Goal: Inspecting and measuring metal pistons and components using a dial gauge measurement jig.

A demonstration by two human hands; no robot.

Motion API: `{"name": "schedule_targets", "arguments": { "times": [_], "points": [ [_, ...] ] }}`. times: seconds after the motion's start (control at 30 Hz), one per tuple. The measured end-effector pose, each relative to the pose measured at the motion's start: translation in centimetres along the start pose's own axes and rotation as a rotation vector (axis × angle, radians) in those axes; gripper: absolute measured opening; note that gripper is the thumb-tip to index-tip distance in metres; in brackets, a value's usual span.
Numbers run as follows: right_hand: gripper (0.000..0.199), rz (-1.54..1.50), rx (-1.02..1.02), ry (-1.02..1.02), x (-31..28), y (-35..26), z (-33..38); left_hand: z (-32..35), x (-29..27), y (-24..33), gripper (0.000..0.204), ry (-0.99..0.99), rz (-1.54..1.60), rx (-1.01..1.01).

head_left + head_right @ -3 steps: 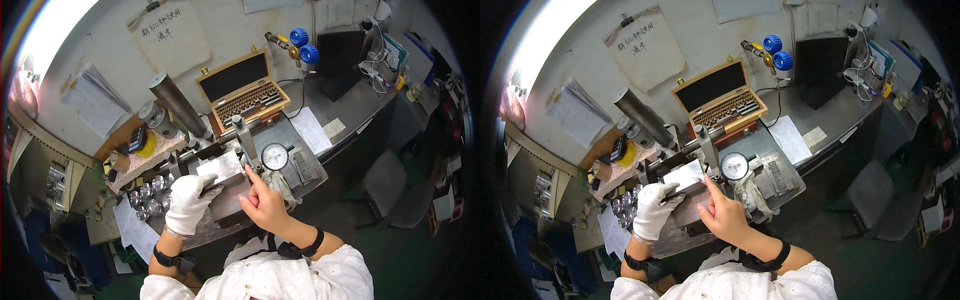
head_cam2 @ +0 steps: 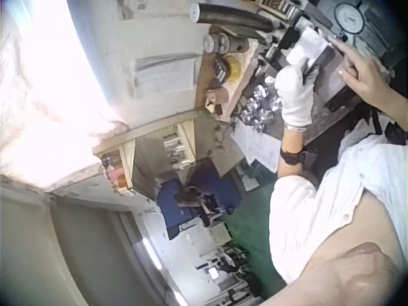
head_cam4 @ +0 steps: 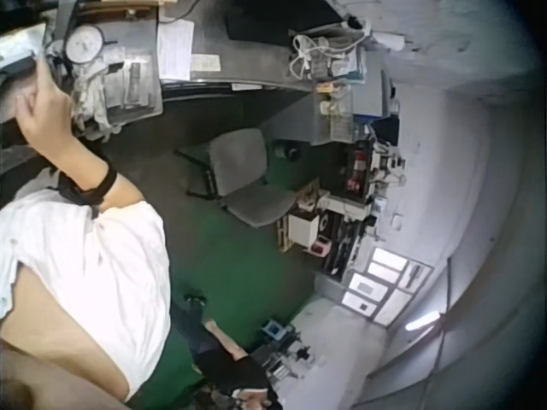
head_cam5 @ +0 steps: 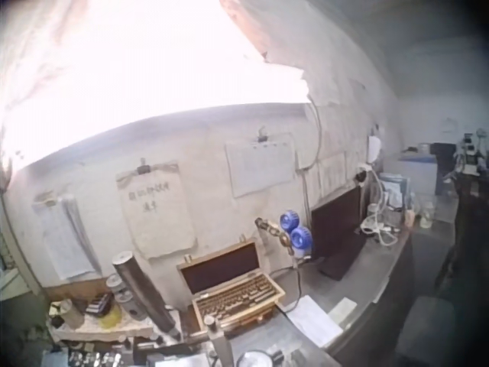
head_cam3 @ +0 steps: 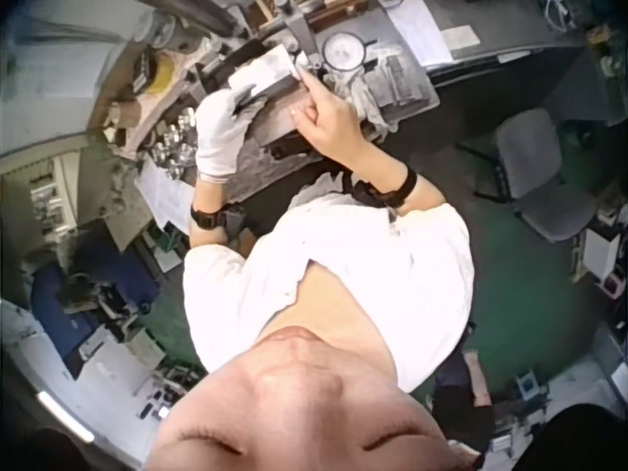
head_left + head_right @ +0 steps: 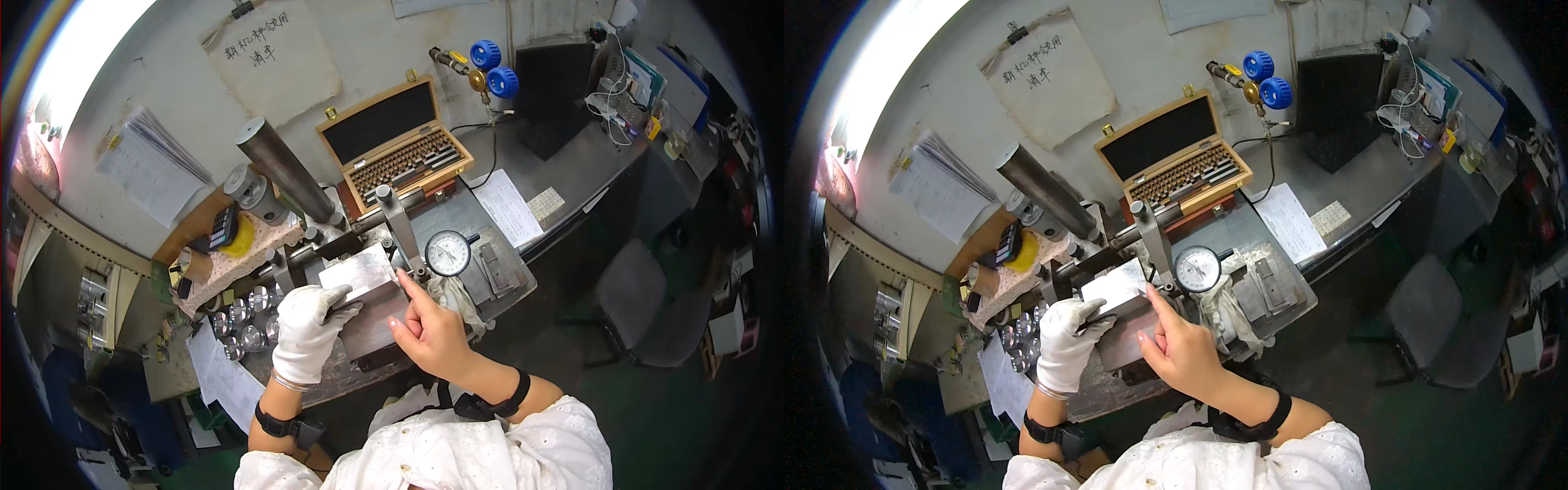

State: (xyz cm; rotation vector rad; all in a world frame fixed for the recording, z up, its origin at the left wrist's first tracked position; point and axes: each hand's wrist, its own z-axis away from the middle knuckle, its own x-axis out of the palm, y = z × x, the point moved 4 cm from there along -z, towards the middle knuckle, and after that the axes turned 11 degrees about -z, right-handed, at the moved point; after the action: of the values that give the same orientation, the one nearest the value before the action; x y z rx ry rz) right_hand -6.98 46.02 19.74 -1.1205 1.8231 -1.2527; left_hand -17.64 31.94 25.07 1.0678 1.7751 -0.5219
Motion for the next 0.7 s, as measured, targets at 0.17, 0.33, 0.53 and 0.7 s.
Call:
{"name": "schedule_targets", "arguments": {
  "times": [0.17, 0.33, 0.53, 0.7],
  "points": [
    [0.059, 0.019, 0.028, -0.053, -0.27, -0.06, -0.72, -0.07, 0.04, -0.37, 0.040, 0.037, 0.002, 0.041],
    [0.058, 0.018, 0.036, -0.061, -0.21, -0.13, -0.70, 0.00, 0.06, -0.56, 0.041, 0.074, -0.006, 0.083],
    [0.057, -0.022, 0.009, -0.042, -0.28, -0.05, -0.83, -0.16, 0.01, -0.44, 0.039, 0.097, 0.005, 0.087],
    [0.057, -0.019, 0.011, -0.051, -0.31, -0.08, -0.89, -0.07, -0.13, -0.41, 0.038, 0.107, 0.011, 0.097]
  ]
}}
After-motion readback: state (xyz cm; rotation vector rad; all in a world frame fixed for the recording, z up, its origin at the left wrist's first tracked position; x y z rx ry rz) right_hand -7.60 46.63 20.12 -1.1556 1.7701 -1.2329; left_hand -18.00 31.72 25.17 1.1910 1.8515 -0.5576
